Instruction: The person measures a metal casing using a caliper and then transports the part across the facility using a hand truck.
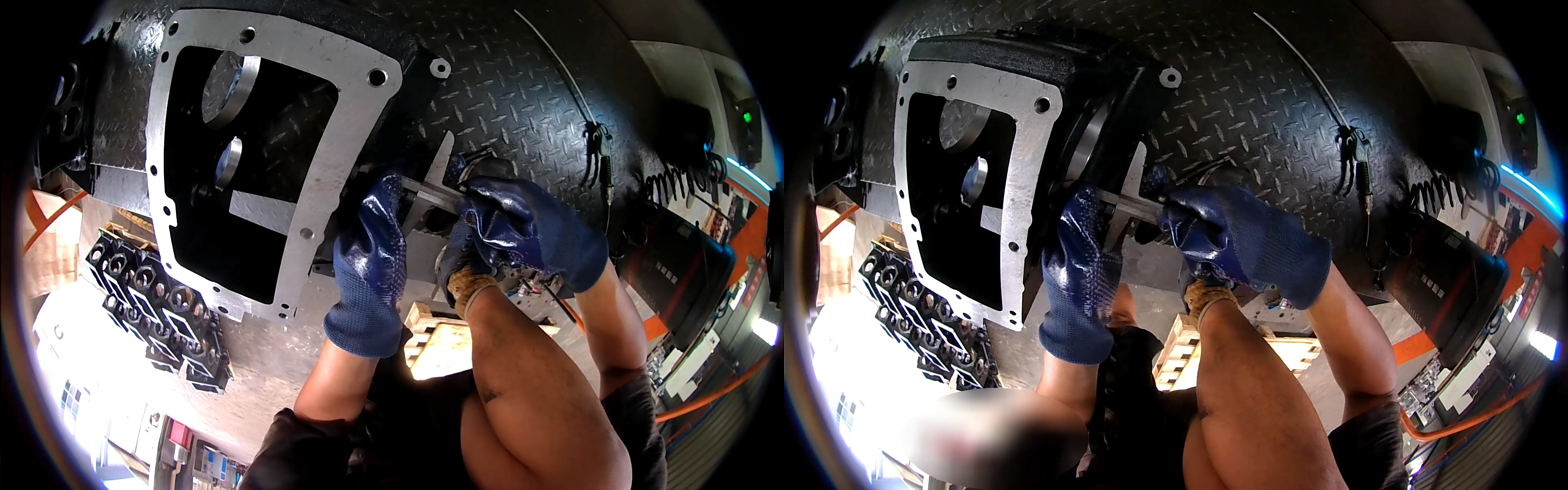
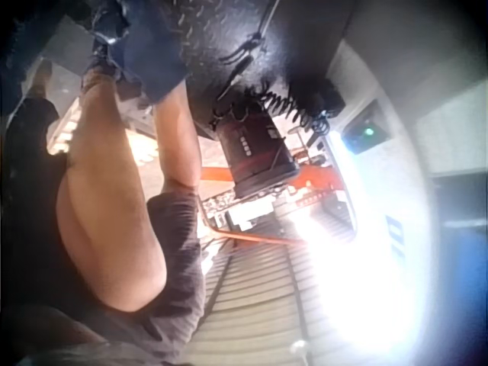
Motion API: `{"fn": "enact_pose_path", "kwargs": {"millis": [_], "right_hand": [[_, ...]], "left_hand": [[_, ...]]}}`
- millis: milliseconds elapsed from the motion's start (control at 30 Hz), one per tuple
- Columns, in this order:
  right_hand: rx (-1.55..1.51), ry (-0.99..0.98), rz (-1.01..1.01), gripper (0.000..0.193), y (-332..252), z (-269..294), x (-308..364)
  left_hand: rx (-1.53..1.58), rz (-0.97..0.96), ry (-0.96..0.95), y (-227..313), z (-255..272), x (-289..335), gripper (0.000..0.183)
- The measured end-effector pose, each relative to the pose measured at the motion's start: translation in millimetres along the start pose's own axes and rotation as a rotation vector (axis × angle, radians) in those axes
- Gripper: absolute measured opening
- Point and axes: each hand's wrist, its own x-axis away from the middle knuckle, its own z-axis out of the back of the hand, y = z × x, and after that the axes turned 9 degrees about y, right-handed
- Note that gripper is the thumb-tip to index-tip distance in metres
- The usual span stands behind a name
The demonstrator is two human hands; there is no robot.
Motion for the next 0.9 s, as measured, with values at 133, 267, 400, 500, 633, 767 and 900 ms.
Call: {"fn": "enact_pose_path", "kwargs": {"millis": [133, 267, 400, 500, 633, 767, 900], "right_hand": [[-0.011, -0.024, -0.092, 0.037, 1, 1, 0], [-0.035, -0.009, -0.063, 0.036, -3, 1, 0], [-0.064, -0.034, -0.106, 0.04, -2, 3, -1], [-0.104, -0.037, -0.044, 0.045, 1, 5, 0], [0.011, -0.07, -0.01, 0.048, 11, 9, 1], [0.018, -0.094, 0.03, 0.048, 0, 11, -4], [0.069, -0.067, 0.061, 0.047, 5, 10, -3]], "left_hand": [[0.181, 0.188, 0.007, 3, 0, 1, 0.056], [0.864, 0.909, 0.096, 28, 2, -12, 0.037], [0.634, 0.655, 0.002, 19, 1, -2, 0.041], [0.66, 0.692, -0.015, 25, 4, -7, 0.045], [0.705, 0.794, -0.001, 34, 9, -15, 0.045], [0.704, 0.794, 0.016, 34, 8, -15, 0.047], [0.751, 0.861, 0.036, 36, 6, -15, 0.045]]}}
